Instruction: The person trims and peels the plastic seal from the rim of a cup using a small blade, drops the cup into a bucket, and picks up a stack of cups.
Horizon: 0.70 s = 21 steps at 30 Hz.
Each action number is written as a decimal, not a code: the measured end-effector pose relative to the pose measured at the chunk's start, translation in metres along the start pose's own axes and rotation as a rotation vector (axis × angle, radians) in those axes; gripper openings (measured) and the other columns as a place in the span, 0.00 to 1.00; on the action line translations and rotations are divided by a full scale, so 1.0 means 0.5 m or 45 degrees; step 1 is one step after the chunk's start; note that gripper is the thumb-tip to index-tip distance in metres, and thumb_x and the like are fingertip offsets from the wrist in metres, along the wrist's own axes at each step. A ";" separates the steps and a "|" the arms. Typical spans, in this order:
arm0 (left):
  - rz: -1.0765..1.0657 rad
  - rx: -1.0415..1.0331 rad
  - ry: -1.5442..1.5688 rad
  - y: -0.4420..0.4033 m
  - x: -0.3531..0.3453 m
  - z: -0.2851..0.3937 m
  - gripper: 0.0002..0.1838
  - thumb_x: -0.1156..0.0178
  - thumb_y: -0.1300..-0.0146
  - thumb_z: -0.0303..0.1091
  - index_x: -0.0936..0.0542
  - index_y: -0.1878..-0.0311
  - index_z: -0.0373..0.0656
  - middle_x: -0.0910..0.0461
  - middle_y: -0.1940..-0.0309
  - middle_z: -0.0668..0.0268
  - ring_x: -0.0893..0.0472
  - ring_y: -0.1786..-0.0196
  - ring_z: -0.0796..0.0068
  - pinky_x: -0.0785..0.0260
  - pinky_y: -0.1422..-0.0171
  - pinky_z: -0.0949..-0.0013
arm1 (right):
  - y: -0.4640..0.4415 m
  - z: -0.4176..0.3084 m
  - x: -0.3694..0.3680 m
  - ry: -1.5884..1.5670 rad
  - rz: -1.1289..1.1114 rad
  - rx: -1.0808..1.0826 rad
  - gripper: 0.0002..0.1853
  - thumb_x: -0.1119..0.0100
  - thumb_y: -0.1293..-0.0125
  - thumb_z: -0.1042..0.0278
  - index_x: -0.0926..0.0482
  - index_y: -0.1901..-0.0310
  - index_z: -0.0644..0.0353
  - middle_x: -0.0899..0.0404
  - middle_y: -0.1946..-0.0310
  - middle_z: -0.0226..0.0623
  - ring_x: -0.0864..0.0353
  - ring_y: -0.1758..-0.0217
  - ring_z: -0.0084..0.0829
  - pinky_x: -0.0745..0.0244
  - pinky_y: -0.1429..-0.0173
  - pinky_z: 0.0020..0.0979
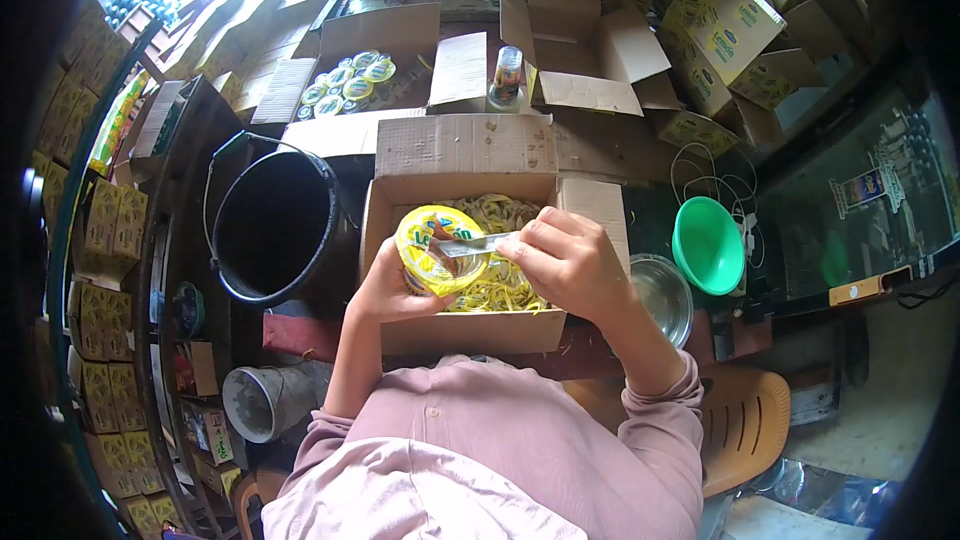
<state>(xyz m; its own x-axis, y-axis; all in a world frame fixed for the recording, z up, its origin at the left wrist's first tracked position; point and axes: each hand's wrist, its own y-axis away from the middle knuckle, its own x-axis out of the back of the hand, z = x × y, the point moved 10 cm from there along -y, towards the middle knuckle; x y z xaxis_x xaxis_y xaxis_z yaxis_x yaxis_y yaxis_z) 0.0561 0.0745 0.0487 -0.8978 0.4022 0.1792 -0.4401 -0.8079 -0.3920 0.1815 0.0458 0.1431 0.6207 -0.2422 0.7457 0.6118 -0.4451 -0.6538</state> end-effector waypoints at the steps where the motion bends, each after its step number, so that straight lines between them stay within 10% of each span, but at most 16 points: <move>1: 0.016 -0.001 -0.033 -0.001 0.001 -0.001 0.36 0.31 0.58 0.32 0.34 0.43 0.34 0.25 0.55 0.59 0.24 0.52 0.70 0.33 0.45 0.69 | 0.000 -0.003 0.001 0.015 -0.010 0.005 0.10 0.38 0.58 0.79 0.20 0.70 0.59 0.27 0.78 0.29 0.26 0.74 0.28 0.28 0.73 0.28; 21: 0.144 0.054 -0.374 -0.009 0.022 0.039 0.34 0.30 0.61 0.32 0.33 0.48 0.34 0.25 0.56 0.51 0.24 0.53 0.52 0.30 0.50 0.61 | 0.005 -0.036 0.009 0.111 -0.037 0.050 0.11 0.38 0.59 0.75 0.20 0.69 0.60 0.26 0.77 0.30 0.26 0.72 0.26 0.27 0.70 0.27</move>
<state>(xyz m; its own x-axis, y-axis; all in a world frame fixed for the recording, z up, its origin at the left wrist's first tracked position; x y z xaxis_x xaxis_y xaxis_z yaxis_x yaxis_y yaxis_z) 0.0479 0.0742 0.0699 -0.9038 0.1721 0.3918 -0.3317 -0.8602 -0.3874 0.1770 0.0284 0.1471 0.5583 -0.3049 0.7716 0.6485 -0.4196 -0.6351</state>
